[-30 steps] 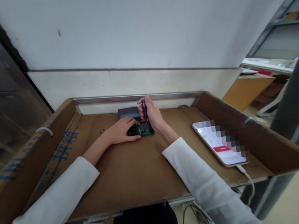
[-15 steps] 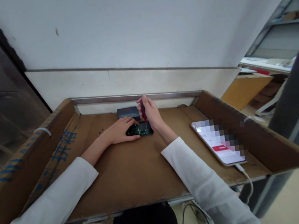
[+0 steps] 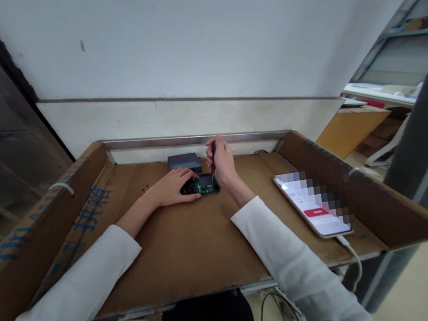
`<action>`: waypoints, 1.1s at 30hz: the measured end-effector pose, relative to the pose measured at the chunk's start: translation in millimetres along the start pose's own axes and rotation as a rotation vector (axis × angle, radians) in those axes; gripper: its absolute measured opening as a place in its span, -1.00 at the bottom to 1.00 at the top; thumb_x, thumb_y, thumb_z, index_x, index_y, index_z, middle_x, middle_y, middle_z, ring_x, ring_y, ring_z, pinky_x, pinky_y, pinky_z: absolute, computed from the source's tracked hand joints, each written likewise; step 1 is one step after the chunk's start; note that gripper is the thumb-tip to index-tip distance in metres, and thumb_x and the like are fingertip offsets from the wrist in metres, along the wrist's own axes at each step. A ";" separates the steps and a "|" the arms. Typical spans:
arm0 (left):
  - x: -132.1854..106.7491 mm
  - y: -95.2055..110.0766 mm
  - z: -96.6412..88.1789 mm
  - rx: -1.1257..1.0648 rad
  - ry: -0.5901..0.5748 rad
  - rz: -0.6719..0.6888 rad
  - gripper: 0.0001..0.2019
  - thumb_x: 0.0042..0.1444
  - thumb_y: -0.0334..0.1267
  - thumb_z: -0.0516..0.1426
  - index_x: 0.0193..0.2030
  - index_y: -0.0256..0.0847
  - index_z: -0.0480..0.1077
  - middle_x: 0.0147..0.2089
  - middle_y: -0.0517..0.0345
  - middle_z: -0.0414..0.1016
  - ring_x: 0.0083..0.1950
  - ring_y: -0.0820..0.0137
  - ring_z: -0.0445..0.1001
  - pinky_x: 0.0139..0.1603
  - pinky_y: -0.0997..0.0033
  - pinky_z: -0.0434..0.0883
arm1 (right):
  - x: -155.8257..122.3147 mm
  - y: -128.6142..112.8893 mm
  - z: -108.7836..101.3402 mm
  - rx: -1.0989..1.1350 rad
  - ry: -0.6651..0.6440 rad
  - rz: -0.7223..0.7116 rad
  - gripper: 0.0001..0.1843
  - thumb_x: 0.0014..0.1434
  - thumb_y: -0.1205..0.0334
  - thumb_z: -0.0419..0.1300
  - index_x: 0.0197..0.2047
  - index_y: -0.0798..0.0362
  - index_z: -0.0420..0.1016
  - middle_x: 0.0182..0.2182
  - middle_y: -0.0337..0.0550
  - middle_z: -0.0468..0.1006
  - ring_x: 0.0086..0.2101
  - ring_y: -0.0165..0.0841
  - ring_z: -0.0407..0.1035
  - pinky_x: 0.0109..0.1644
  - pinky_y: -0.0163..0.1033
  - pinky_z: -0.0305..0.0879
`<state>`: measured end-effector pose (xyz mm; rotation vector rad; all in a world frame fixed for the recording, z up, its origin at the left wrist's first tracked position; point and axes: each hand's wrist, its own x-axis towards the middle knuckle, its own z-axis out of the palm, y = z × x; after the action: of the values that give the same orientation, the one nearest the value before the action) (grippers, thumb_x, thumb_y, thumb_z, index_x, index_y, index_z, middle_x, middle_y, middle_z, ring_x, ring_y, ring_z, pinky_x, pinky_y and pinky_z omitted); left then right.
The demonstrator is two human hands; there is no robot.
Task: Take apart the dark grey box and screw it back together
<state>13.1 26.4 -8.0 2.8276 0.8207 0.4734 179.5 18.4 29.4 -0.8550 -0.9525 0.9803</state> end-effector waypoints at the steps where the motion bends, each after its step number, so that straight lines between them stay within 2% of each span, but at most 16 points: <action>1: 0.0 0.0 0.1 -0.001 0.001 0.003 -0.47 0.14 0.17 0.06 0.06 -0.19 0.30 0.07 -0.06 0.39 0.11 0.12 0.34 0.16 0.14 0.21 | -0.4 0.0 0.2 0.006 -0.003 0.004 -0.55 0.23 -0.18 -0.02 -0.47 0.02 0.23 -0.69 -0.42 0.11 -0.71 -0.59 -0.01 -0.66 -0.40 -0.09; 16: 0.2 -1.9 1.5 0.006 0.008 0.019 -0.48 0.15 0.15 0.07 0.06 -0.21 0.30 0.07 -0.06 0.39 0.11 0.13 0.34 0.16 0.15 0.21 | -3.3 -5.2 3.9 0.046 0.013 0.052 -0.59 0.34 0.05 -0.12 -0.48 0.05 0.21 -0.73 -0.46 0.08 -0.75 -0.61 -0.05 -0.68 -0.42 -0.14; 27: 0.0 0.6 -0.4 0.007 0.000 0.002 -0.48 0.14 0.14 0.08 0.07 -0.23 0.30 0.08 -0.08 0.39 0.12 0.12 0.34 0.18 0.13 0.21 | -2.0 -1.3 1.8 0.033 0.019 0.063 -0.59 0.33 0.01 -0.11 -0.48 0.04 0.20 -0.73 -0.47 0.08 -0.75 -0.61 -0.04 -0.68 -0.43 -0.11; 33: -0.1 -0.3 0.3 0.006 0.011 0.009 -0.48 0.14 0.14 0.09 0.06 -0.23 0.31 0.06 -0.08 0.40 0.10 0.12 0.35 0.16 0.14 0.23 | -2.3 1.0 -0.1 -0.096 -0.081 -0.042 -0.68 0.28 -0.02 -0.03 -0.42 0.00 0.19 -0.70 -0.46 0.18 -0.74 -0.60 0.04 -0.69 -0.44 -0.06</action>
<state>13.0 26.5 -8.4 2.8380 0.8136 0.4892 178.7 16.5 27.9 -0.8778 -1.0900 0.9452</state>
